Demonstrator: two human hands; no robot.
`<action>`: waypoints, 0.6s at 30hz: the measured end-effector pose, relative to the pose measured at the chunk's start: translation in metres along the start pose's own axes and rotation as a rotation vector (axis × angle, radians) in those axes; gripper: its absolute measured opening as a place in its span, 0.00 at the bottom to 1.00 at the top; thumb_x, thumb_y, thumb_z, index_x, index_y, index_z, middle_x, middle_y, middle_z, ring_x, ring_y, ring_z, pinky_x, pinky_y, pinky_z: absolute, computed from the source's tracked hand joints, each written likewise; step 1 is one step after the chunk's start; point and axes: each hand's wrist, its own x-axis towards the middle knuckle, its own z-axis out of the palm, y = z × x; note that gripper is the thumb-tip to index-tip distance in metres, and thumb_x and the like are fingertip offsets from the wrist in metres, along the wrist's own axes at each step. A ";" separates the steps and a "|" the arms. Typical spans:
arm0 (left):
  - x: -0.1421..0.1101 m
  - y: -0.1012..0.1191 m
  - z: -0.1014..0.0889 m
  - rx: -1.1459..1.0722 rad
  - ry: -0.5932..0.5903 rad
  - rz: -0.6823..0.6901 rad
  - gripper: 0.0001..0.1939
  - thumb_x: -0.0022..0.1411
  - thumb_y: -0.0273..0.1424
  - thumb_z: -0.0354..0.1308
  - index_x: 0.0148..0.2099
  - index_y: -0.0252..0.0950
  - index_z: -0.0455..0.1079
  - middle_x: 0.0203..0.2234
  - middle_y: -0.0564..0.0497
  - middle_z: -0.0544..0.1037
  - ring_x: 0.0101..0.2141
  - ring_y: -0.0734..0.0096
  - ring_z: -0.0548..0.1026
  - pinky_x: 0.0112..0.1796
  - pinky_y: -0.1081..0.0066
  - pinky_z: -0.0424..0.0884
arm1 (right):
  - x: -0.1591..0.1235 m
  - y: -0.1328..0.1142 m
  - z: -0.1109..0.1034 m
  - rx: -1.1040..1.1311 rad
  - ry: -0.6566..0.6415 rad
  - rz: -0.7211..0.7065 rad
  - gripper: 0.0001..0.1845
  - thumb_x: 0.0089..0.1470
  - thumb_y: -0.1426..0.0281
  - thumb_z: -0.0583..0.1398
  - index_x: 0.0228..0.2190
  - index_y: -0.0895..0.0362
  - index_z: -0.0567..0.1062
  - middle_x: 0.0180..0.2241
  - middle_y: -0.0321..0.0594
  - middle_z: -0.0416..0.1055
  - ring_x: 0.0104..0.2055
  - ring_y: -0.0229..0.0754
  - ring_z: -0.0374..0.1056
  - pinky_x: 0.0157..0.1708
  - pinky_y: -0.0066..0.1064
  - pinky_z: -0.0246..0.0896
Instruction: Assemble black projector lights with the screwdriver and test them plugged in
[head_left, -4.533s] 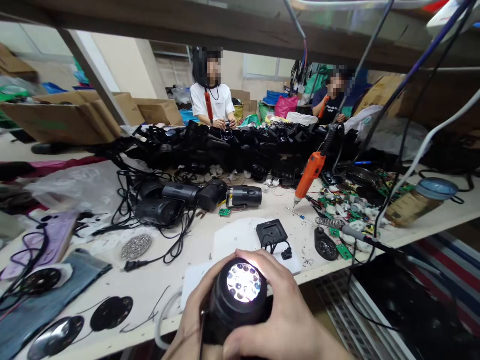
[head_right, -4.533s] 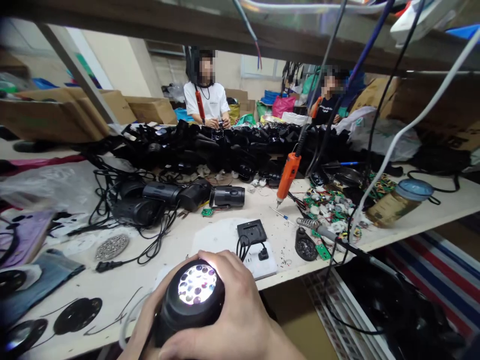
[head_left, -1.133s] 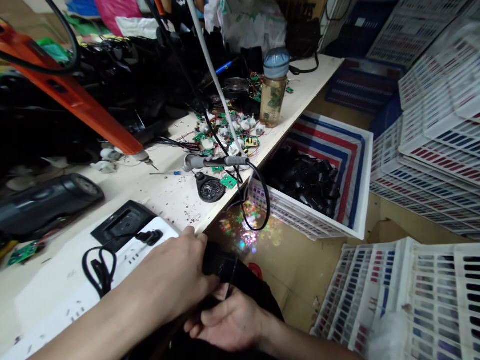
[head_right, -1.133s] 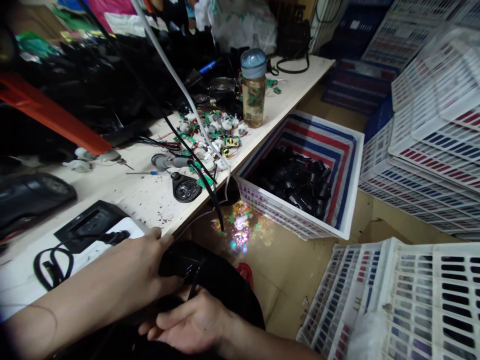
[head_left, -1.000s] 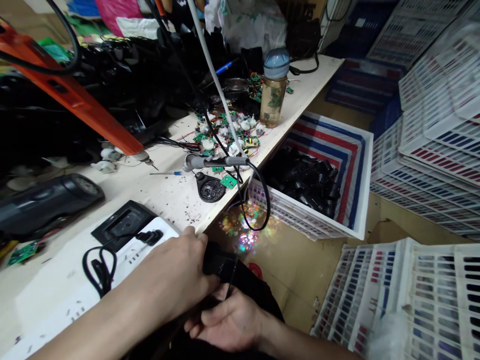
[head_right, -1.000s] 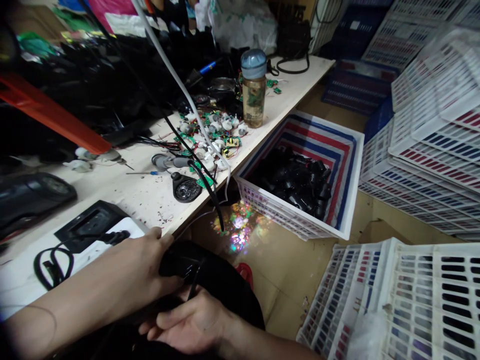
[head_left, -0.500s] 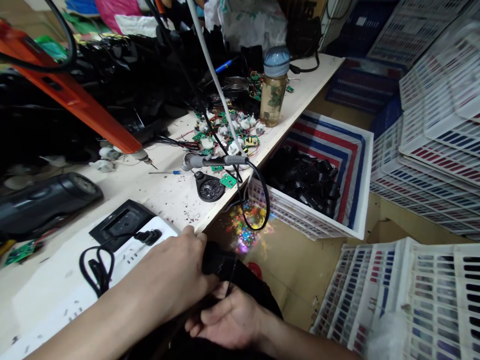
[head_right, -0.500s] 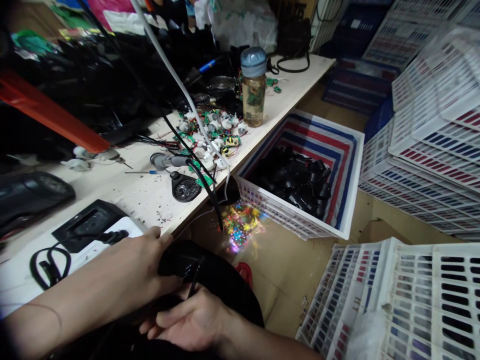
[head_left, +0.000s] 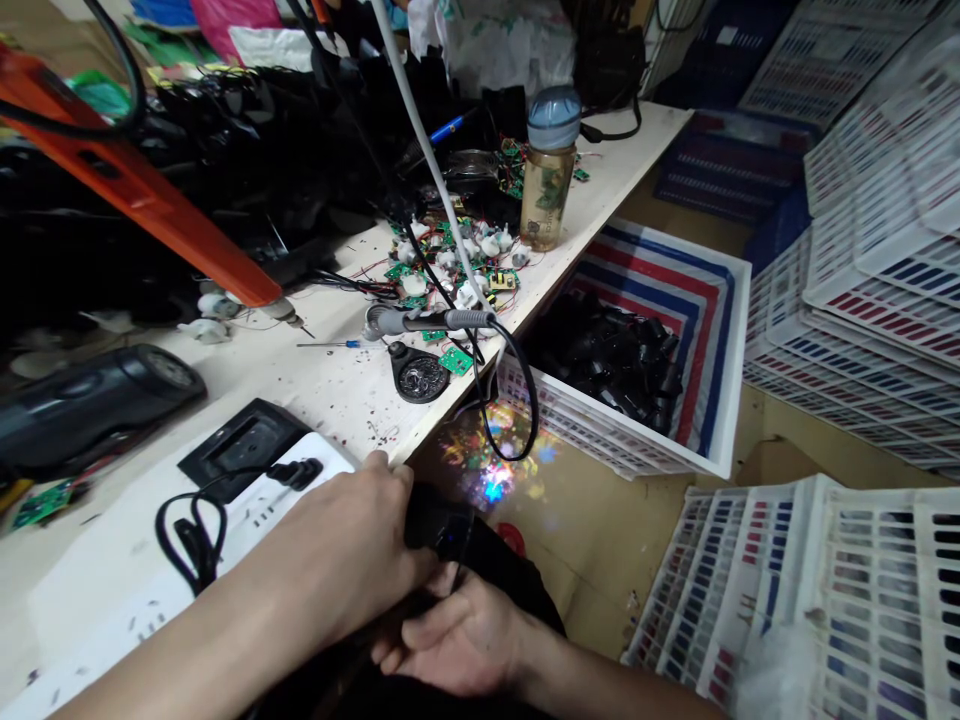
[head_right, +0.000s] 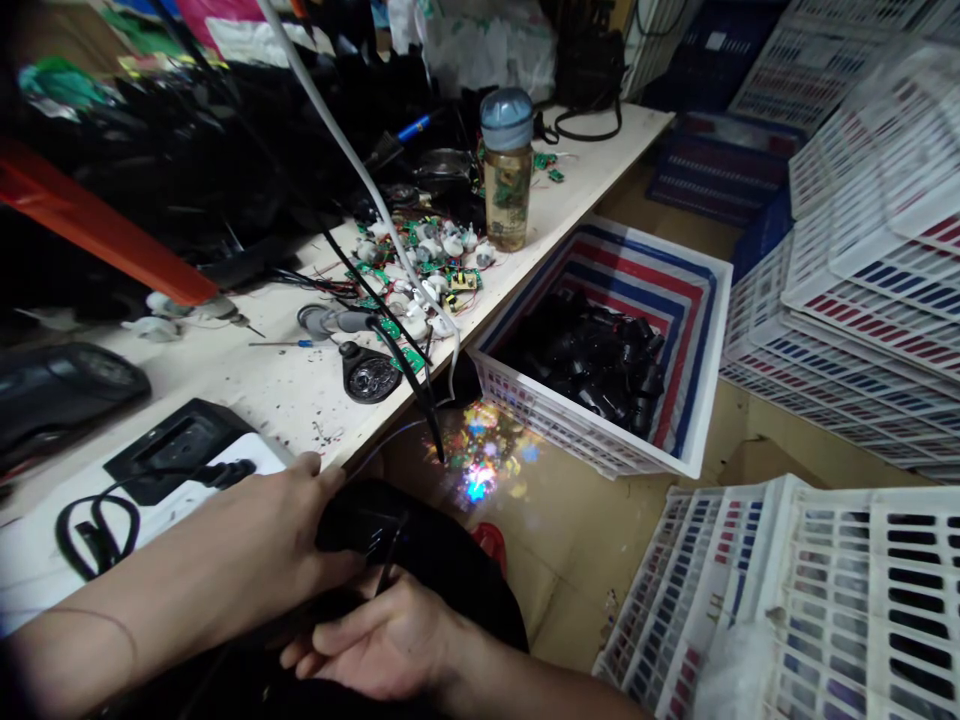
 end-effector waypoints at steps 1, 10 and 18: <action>0.000 0.000 0.001 0.001 0.002 0.001 0.17 0.48 0.42 0.55 0.37 0.35 0.70 0.33 0.43 0.72 0.31 0.53 0.76 0.31 0.63 0.68 | 0.000 0.000 0.000 0.000 -0.001 0.000 0.21 0.23 0.75 0.72 0.26 0.59 0.75 0.22 0.34 0.76 0.26 0.35 0.70 0.30 0.27 0.52; 0.003 -0.002 0.003 -0.001 0.016 0.011 0.16 0.49 0.42 0.55 0.36 0.36 0.67 0.31 0.45 0.70 0.30 0.55 0.76 0.30 0.65 0.67 | -0.001 0.001 -0.001 -0.004 -0.023 -0.002 0.20 0.25 0.75 0.72 0.26 0.59 0.76 0.24 0.34 0.76 0.27 0.35 0.69 0.31 0.28 0.51; 0.002 -0.001 0.001 -0.007 0.002 0.008 0.16 0.48 0.42 0.55 0.35 0.36 0.67 0.31 0.45 0.70 0.31 0.54 0.76 0.30 0.65 0.66 | -0.001 0.001 -0.001 0.003 -0.014 -0.001 0.18 0.25 0.76 0.71 0.26 0.59 0.77 0.24 0.35 0.76 0.27 0.35 0.70 0.32 0.28 0.53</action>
